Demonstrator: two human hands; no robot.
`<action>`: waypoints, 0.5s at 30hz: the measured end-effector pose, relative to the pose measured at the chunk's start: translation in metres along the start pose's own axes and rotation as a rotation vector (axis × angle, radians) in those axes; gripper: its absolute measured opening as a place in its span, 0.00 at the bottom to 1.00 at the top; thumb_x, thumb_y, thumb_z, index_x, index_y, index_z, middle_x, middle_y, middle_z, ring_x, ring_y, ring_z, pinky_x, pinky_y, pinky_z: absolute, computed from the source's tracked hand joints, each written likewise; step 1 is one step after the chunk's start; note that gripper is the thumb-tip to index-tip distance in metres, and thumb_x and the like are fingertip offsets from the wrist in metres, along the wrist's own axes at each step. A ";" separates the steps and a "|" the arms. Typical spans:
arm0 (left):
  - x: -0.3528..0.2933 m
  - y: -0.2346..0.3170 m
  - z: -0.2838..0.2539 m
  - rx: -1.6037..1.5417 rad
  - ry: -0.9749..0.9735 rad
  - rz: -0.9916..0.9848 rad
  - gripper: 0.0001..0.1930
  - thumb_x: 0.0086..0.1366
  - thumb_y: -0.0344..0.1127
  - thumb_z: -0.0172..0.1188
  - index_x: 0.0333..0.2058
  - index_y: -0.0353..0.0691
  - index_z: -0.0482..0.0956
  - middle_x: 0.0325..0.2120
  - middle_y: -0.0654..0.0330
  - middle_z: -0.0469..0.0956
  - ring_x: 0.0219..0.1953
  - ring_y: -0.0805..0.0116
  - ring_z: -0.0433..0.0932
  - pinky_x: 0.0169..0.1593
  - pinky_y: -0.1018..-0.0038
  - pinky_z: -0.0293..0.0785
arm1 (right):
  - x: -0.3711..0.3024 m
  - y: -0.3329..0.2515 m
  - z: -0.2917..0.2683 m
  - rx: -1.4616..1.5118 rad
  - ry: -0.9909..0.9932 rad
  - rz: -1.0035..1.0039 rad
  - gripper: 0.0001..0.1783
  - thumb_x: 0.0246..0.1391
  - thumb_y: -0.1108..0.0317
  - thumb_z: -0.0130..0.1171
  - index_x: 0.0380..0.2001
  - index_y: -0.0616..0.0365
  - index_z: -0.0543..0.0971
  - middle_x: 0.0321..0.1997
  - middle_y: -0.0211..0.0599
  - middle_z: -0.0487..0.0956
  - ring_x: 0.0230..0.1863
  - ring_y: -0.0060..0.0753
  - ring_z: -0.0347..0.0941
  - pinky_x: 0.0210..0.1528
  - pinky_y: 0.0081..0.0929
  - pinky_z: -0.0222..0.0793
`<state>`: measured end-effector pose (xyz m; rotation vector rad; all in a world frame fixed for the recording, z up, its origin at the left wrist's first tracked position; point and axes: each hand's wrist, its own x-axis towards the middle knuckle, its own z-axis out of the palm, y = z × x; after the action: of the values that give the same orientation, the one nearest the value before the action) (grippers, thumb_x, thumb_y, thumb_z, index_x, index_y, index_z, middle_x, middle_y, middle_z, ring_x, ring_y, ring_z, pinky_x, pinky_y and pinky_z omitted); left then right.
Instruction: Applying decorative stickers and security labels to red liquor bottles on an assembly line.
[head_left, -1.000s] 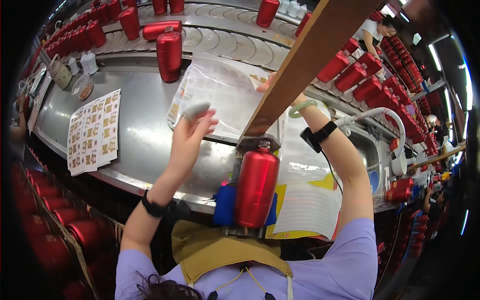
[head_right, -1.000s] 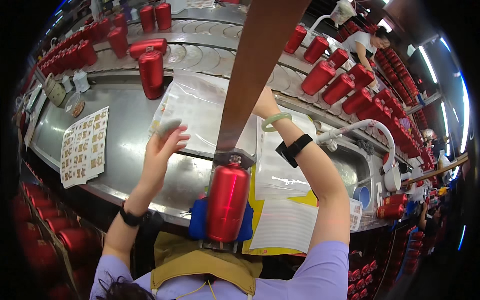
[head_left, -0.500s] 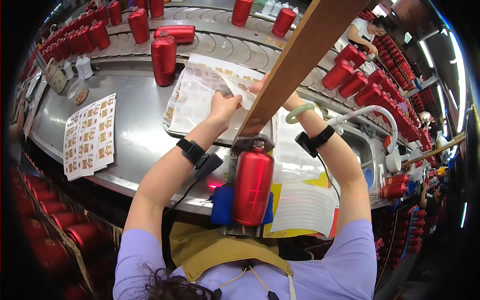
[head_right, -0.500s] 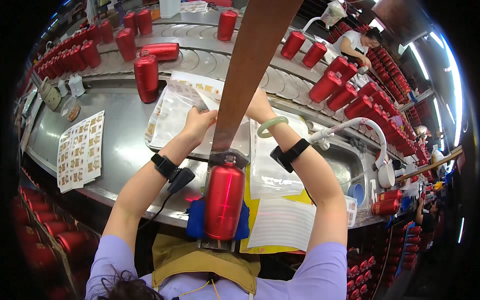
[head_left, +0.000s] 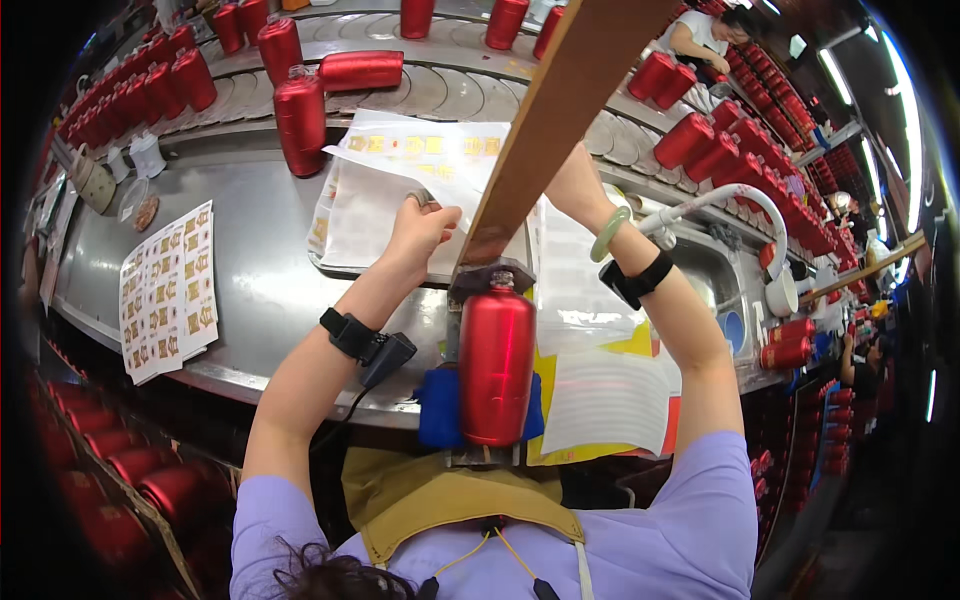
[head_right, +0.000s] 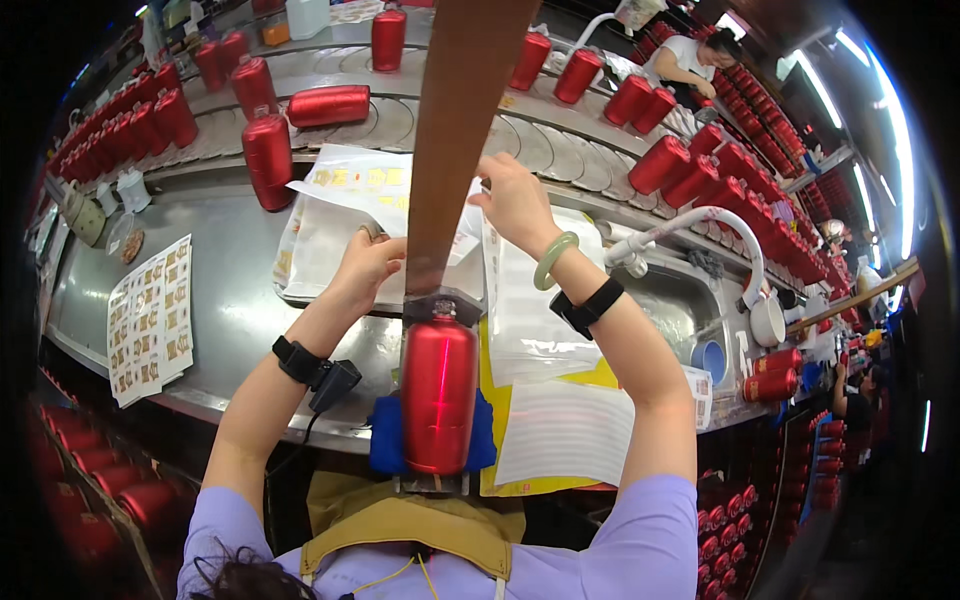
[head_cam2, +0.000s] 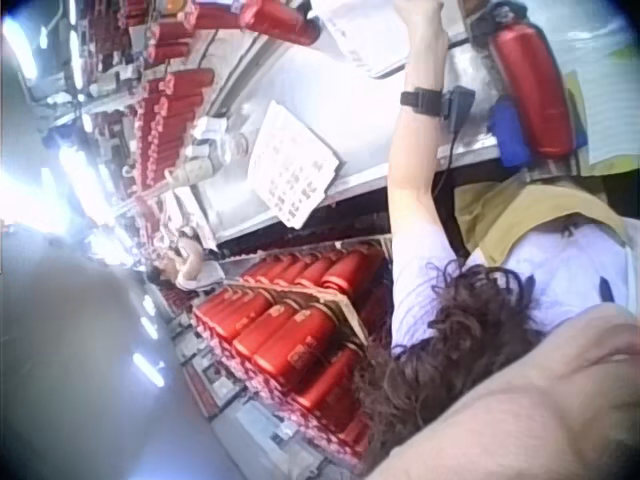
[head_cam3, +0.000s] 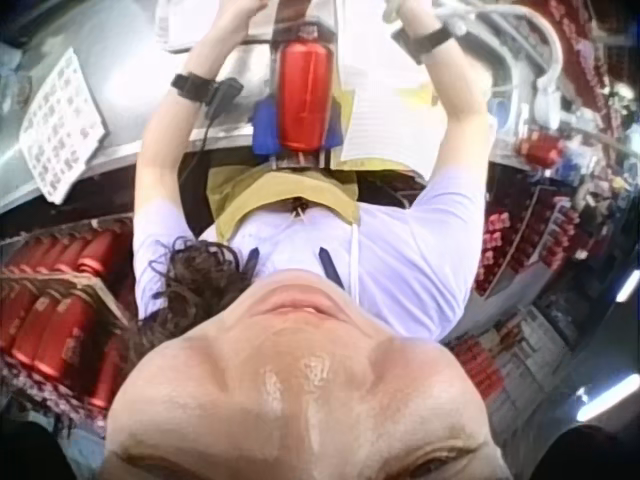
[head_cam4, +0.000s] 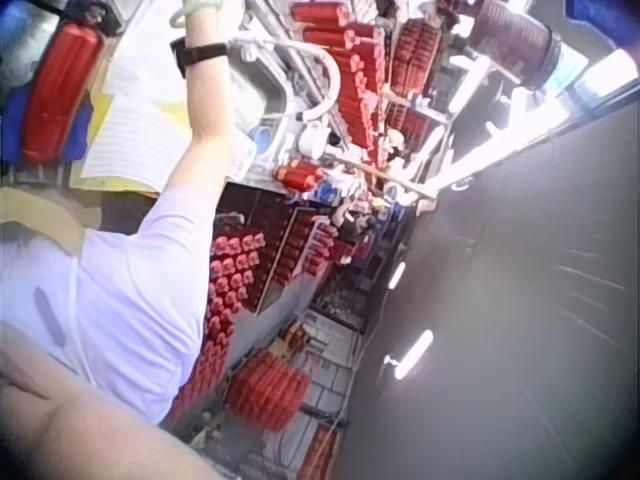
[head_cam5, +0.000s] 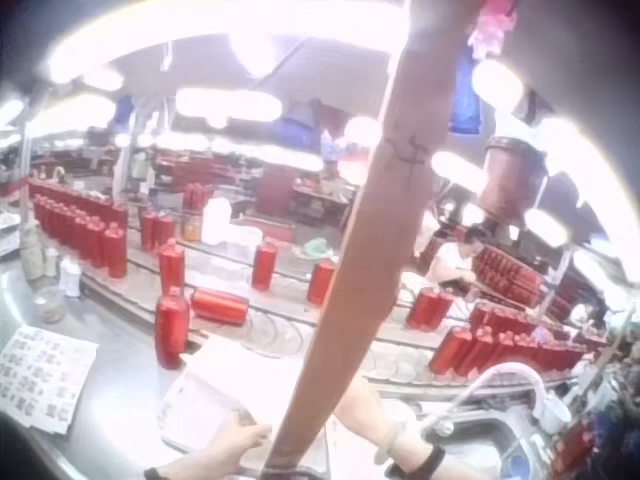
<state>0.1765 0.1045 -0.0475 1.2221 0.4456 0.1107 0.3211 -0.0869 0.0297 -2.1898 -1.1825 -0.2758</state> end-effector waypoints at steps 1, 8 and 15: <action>-0.002 0.003 0.002 0.001 0.016 0.014 0.15 0.58 0.30 0.68 0.42 0.38 0.73 0.35 0.63 0.77 0.36 0.74 0.76 0.41 0.75 0.75 | -0.004 0.002 -0.002 -0.068 0.058 0.095 0.14 0.49 0.71 0.71 0.40 0.60 0.81 0.43 0.46 0.83 0.42 0.45 0.80 0.45 0.38 0.74; 0.016 -0.022 0.010 -0.151 -0.120 0.079 0.16 0.63 0.27 0.64 0.48 0.36 0.72 0.38 0.60 0.77 0.38 0.73 0.76 0.42 0.76 0.73 | -0.022 0.056 0.028 -0.093 -0.454 0.159 0.42 0.41 0.44 0.79 0.56 0.58 0.81 0.51 0.52 0.84 0.53 0.51 0.81 0.56 0.39 0.76; 0.017 -0.030 -0.034 -0.201 -0.143 -0.007 0.25 0.61 0.17 0.57 0.57 0.32 0.63 0.51 0.51 0.75 0.50 0.60 0.79 0.53 0.63 0.77 | -0.012 0.055 0.076 0.191 -0.495 0.176 0.24 0.41 0.55 0.77 0.41 0.55 0.89 0.36 0.36 0.89 0.38 0.35 0.85 0.43 0.31 0.79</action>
<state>0.1740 0.1290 -0.0887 1.0234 0.3060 0.0600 0.3512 -0.0704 -0.0585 -2.2352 -1.1947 0.4611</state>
